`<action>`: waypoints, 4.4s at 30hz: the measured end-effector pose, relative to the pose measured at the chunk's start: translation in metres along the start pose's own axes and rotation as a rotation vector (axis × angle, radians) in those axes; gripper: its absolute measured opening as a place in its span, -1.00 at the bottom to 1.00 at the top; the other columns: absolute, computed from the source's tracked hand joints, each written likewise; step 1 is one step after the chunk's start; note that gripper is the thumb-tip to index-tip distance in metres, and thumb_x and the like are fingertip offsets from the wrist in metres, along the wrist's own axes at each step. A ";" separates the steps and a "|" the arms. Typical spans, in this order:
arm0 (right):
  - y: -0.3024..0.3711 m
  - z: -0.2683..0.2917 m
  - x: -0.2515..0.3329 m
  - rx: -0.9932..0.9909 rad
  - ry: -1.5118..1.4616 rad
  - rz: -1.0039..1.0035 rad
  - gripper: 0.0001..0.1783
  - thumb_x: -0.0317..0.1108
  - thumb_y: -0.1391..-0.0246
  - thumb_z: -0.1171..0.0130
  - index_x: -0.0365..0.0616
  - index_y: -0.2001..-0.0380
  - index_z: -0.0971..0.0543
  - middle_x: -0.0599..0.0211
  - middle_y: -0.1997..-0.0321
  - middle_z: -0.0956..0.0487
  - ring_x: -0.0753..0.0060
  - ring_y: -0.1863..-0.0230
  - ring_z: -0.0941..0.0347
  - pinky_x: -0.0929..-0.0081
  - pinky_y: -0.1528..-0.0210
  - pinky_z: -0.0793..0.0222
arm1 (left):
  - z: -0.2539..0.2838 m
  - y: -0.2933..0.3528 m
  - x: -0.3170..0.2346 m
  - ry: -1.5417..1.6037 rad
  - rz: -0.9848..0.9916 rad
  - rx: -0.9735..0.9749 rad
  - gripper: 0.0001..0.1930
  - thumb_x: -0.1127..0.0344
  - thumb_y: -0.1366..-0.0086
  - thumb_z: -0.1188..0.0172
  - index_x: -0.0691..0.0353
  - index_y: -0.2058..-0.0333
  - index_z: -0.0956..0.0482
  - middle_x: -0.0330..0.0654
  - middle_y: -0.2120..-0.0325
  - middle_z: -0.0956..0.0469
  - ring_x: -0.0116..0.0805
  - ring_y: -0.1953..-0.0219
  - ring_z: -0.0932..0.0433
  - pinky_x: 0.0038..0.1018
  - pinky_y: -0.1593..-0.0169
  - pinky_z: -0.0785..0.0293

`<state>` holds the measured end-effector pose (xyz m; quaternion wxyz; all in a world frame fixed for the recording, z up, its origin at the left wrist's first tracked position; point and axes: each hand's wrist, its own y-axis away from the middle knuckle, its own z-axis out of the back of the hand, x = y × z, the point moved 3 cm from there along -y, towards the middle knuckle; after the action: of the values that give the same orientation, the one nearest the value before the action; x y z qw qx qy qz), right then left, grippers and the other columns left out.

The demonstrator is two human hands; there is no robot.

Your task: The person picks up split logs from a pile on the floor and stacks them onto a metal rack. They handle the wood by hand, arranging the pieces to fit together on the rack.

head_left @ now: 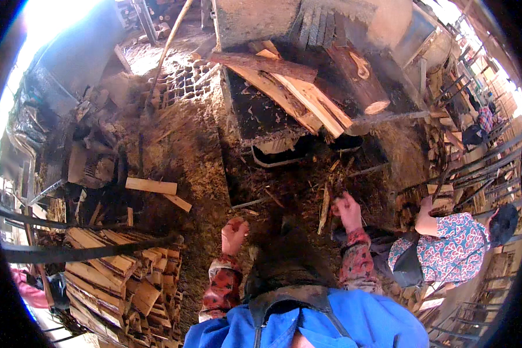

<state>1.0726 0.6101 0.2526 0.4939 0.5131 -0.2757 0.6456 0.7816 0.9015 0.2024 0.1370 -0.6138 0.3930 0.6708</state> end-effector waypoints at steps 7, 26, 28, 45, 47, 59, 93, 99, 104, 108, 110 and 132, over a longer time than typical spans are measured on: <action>-0.125 -0.022 0.077 0.035 -0.329 -0.028 -0.38 -0.33 -0.24 -0.08 -0.33 -0.28 -0.15 0.22 0.18 -0.56 0.41 0.28 -0.56 0.47 0.25 -0.55 | -0.060 -0.032 -0.063 0.115 0.024 -0.020 -0.74 0.37 -0.28 -0.17 0.43 0.12 -0.49 -0.11 0.31 -0.60 -0.38 0.29 -0.59 -0.46 0.26 -0.56; -0.183 -0.062 0.147 0.478 0.154 0.045 -0.68 -0.43 -0.11 -0.12 -0.34 0.07 -0.50 0.10 0.28 -0.62 0.35 0.27 -0.59 0.45 0.19 -0.48 | -0.171 -0.274 -0.211 0.036 -0.238 -0.119 -0.67 0.32 -0.22 -0.25 0.43 0.12 -0.48 -0.18 0.32 -0.59 -0.49 0.29 -0.53 -0.53 0.19 -0.47; -0.177 -0.066 0.164 0.474 0.164 0.176 -0.68 -0.43 -0.09 -0.16 -0.34 0.09 -0.52 0.13 0.30 -0.62 0.36 0.28 -0.58 0.45 0.19 -0.48 | -0.168 -0.285 -0.206 -0.019 -0.219 -0.125 -0.70 0.32 -0.22 -0.25 0.42 0.15 -0.49 -0.20 0.37 -0.58 -0.47 0.34 -0.53 -0.53 0.25 -0.48; -0.432 -0.297 0.322 0.281 0.699 0.972 -0.32 -0.06 0.13 -0.32 -0.23 -0.04 -0.45 0.05 -0.07 -0.42 -0.01 -0.15 -0.30 0.15 -0.21 -0.22 | -0.161 -0.296 -0.206 -0.015 -0.358 -0.113 -0.77 0.39 -0.21 -0.23 0.34 0.18 -0.50 -0.20 0.43 -0.61 -0.51 0.39 -0.57 -0.56 0.29 -0.50; -0.448 -0.321 0.317 0.275 0.842 0.896 -0.22 0.00 0.20 -0.36 -0.18 -0.08 -0.43 0.11 -0.11 -0.39 -0.01 -0.19 -0.24 -0.01 -0.23 -0.14 | -0.162 -0.293 -0.214 -0.090 -0.405 -0.122 -0.81 0.39 -0.21 -0.23 0.30 0.22 -0.50 -0.17 0.46 -0.60 -0.45 0.43 -0.59 -0.53 0.31 -0.51; -0.449 -0.367 0.316 0.261 1.069 0.986 -0.62 -0.14 0.14 -0.26 -0.13 0.28 -0.53 0.18 0.09 -0.41 0.01 -0.03 -0.31 0.06 -0.04 -0.30 | -0.165 -0.299 -0.206 -0.226 -0.400 -0.181 -0.76 0.32 -0.18 -0.27 0.23 0.20 -0.50 -0.15 0.43 -0.61 -0.30 0.48 -0.61 -0.45 0.38 -0.53; -0.446 -0.089 0.304 0.207 0.372 0.545 -0.72 -0.26 -0.13 -0.16 -0.32 0.26 -0.57 0.26 0.42 -0.56 0.55 0.42 -0.42 0.54 0.31 -0.37 | -0.173 -0.301 -0.201 0.193 -0.230 -0.137 -0.72 0.44 -0.21 -0.25 0.39 0.12 -0.48 -0.21 0.30 -0.60 -0.57 0.32 -0.51 -0.62 0.26 -0.47; -0.470 -0.068 0.225 0.055 0.765 0.598 -0.39 0.02 -0.07 -0.19 -0.26 -0.01 -0.48 -0.08 -0.01 -0.48 0.04 -0.09 -0.39 0.23 -0.11 -0.33 | -0.192 -0.303 -0.214 0.323 -0.210 -0.083 -0.55 0.41 -0.24 -0.25 0.44 -0.04 -0.32 -0.13 0.15 -0.53 -0.45 0.15 -0.50 -0.56 0.06 -0.43; -0.513 -0.070 0.195 0.288 0.710 0.142 -0.20 0.22 -0.13 0.00 -0.32 -0.13 -0.38 -0.15 -0.21 -0.36 -0.04 -0.21 -0.30 0.25 -0.23 -0.21 | -0.215 -0.309 -0.221 0.315 -0.184 -0.170 -0.52 0.38 -0.24 -0.28 0.43 -0.04 -0.30 -0.12 0.10 -0.51 -0.41 0.06 -0.47 -0.51 -0.04 -0.40; -0.482 -0.107 0.244 0.520 0.765 0.062 -0.22 0.16 -0.18 0.11 -0.34 -0.20 -0.29 -0.10 -0.29 -0.27 0.00 -0.31 -0.18 0.20 -0.34 -0.06 | -0.217 -0.313 -0.226 0.359 -0.251 -0.210 -0.48 0.35 -0.21 -0.30 0.44 -0.06 -0.29 -0.12 0.13 -0.51 -0.41 0.10 -0.48 -0.49 -0.01 -0.41; -0.483 -0.112 0.244 0.589 0.843 0.052 -0.31 0.03 -0.26 0.18 -0.37 -0.20 -0.27 -0.06 -0.32 -0.23 0.01 -0.33 -0.14 0.13 -0.39 0.00 | -0.222 -0.321 -0.236 0.381 -0.296 -0.188 -0.49 0.35 -0.22 -0.30 0.44 -0.05 -0.30 -0.13 0.14 -0.52 -0.41 0.11 -0.49 -0.48 0.00 -0.41; -0.288 -0.158 0.230 0.122 0.692 0.582 -0.14 0.08 0.05 -0.30 -0.45 -0.10 -0.34 -0.39 -0.27 -0.09 -0.38 -0.24 -0.09 -0.05 -0.27 -0.08 | -0.167 -0.284 -0.243 0.349 -0.125 -0.150 -0.55 0.35 -0.25 -0.24 0.38 -0.06 -0.35 -0.13 0.11 -0.54 -0.40 0.11 -0.51 -0.50 0.02 -0.44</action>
<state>1.2792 0.9316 0.3733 0.3238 0.1965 -0.1890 0.9060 1.1412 1.0436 0.3376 0.0620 -0.7525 0.3210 0.5717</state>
